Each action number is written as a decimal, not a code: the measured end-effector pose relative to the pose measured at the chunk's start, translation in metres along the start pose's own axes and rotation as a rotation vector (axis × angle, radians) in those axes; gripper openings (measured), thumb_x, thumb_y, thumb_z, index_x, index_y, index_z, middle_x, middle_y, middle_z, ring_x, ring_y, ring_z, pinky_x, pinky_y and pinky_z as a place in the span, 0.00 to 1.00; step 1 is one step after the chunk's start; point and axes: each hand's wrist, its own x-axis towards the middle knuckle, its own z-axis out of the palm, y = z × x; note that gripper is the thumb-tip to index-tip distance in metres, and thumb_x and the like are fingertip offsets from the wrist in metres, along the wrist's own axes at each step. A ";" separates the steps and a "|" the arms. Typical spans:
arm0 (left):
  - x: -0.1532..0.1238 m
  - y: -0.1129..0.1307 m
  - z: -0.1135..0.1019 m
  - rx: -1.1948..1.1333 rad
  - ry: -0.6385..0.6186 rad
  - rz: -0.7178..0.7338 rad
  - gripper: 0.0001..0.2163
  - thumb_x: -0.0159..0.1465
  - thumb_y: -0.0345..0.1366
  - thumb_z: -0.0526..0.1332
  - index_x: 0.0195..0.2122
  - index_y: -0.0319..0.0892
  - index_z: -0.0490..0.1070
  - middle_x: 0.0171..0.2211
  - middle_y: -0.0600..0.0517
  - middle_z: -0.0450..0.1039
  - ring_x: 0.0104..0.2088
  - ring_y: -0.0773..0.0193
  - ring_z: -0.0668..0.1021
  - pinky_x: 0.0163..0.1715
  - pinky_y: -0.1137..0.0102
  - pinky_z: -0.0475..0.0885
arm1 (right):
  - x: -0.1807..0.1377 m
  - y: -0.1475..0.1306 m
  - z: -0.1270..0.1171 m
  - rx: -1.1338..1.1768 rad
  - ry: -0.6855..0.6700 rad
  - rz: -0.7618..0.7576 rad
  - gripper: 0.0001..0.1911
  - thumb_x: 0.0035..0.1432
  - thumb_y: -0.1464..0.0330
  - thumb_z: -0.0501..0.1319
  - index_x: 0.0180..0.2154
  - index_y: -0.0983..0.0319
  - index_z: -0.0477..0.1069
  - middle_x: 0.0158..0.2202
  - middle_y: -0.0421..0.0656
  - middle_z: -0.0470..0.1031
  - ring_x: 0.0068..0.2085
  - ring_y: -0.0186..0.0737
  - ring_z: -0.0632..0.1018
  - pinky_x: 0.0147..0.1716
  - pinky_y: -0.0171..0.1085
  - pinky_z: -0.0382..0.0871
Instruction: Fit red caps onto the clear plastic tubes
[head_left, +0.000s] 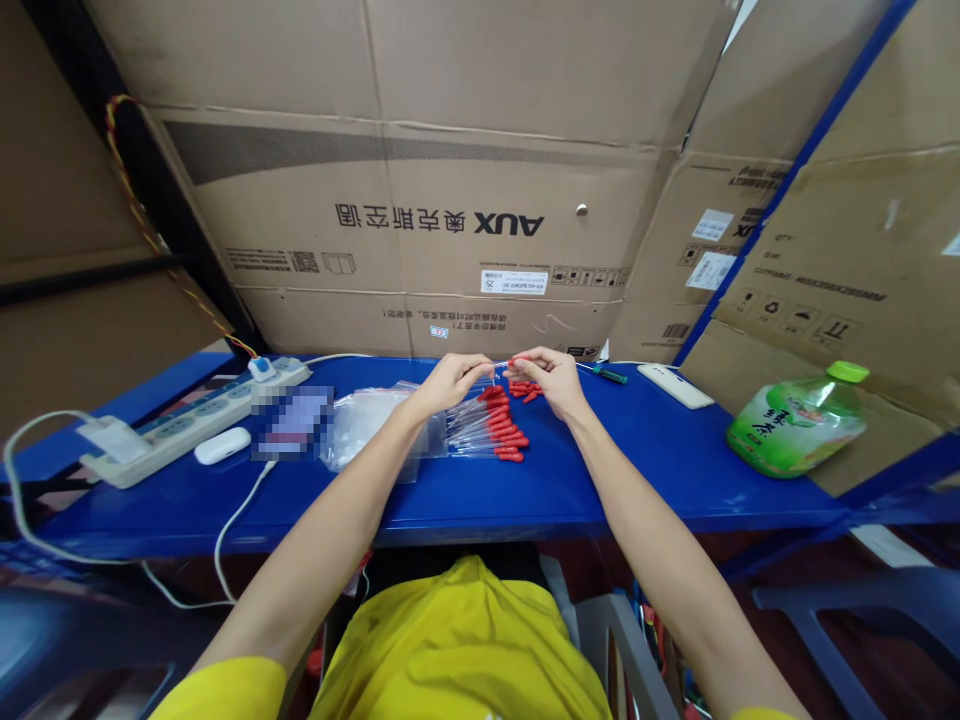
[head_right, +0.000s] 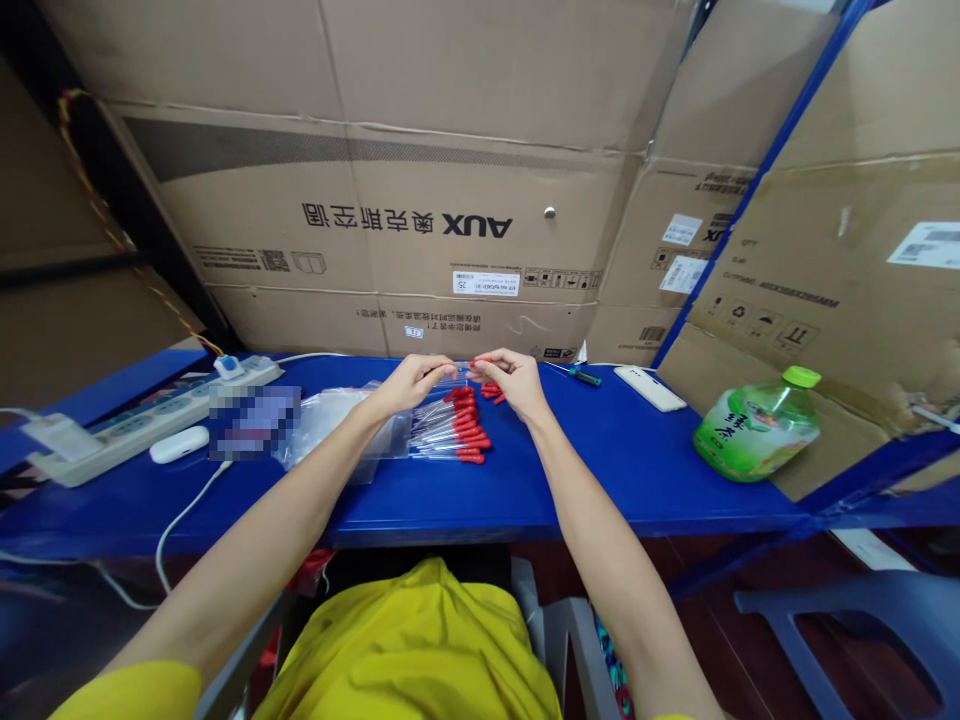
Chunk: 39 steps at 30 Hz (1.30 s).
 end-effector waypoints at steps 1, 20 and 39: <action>0.000 -0.001 0.000 -0.008 -0.004 0.003 0.21 0.76 0.46 0.52 0.37 0.37 0.77 0.30 0.51 0.77 0.29 0.66 0.71 0.33 0.71 0.63 | 0.000 0.000 0.000 -0.005 -0.002 0.007 0.22 0.44 0.50 0.78 0.34 0.59 0.81 0.30 0.44 0.85 0.36 0.52 0.87 0.43 0.48 0.84; 0.000 -0.006 0.005 -0.022 -0.004 -0.006 0.22 0.76 0.48 0.52 0.38 0.38 0.78 0.32 0.51 0.79 0.31 0.64 0.75 0.35 0.70 0.66 | 0.002 0.003 -0.005 0.004 -0.060 0.031 0.21 0.42 0.53 0.80 0.32 0.60 0.81 0.31 0.44 0.85 0.35 0.50 0.87 0.45 0.49 0.84; -0.003 -0.008 0.003 0.259 -0.048 -0.009 0.22 0.78 0.49 0.47 0.40 0.42 0.76 0.33 0.50 0.80 0.33 0.61 0.78 0.34 0.70 0.62 | 0.006 0.009 -0.012 -0.090 -0.089 0.029 0.23 0.44 0.52 0.79 0.35 0.60 0.81 0.33 0.46 0.86 0.36 0.50 0.87 0.44 0.47 0.83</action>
